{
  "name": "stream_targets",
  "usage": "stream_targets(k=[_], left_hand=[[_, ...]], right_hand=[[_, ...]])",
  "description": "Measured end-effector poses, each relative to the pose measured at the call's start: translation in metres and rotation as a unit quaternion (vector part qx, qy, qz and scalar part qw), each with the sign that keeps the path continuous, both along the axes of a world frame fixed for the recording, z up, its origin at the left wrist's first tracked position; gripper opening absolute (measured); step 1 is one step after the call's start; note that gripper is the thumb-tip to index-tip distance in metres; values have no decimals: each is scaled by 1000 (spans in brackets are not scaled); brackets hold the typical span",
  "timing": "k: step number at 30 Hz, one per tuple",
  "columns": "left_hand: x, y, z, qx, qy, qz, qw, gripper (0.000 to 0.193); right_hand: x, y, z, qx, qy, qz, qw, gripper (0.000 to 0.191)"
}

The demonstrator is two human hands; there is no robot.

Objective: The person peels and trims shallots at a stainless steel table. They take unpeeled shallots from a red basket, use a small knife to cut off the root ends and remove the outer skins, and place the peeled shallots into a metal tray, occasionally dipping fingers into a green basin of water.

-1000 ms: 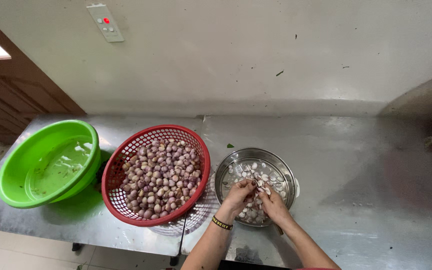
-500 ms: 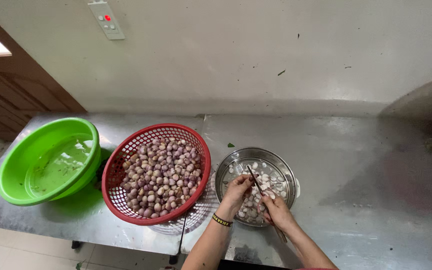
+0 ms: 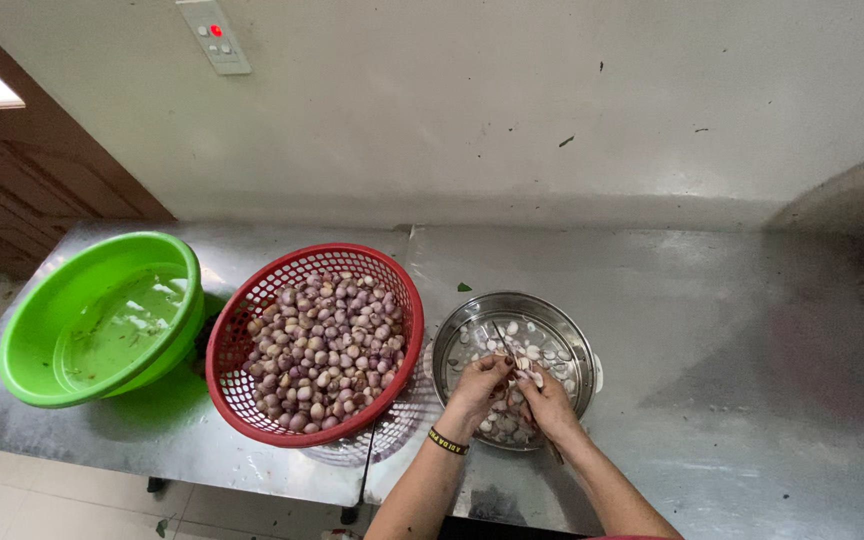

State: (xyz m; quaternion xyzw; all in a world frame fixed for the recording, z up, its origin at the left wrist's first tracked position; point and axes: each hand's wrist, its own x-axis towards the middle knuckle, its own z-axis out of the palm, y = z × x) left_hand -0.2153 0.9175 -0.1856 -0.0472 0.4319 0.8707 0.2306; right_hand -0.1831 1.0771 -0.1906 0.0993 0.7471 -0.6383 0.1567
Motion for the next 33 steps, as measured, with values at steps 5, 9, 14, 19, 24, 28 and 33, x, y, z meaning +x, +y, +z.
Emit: stream_targets(k=[5,9,14,19,24,28,33], left_hand=[[-10,-2,-1,0,1,38,999,22],[-11,-4,2,-10,27,28,999,22],[-5,-4,1,-59,30,5,998,22],[-5,-1,-10,-36,27,-3,999,22],[-9,-2,-15,-42,-45,22,998,19],[-17,-9,-13,-78,31,24,996,19],[-19,-12,-16,-138,71,-6,988,19]], right_hand=[[8,6,7,-197,-45,-5,979,24],[9,7,11,-174,-60,-2,983,22],[0,4,-1,-122,-50,-4,991,24],[-9,-2,-10,-85,-7,-14,996,24],[0,0,8,-153,-96,-30,983,27],[8,3,28,-201,-76,6,977,37],[4,-1,31,-198,-95,-3,975,31]])
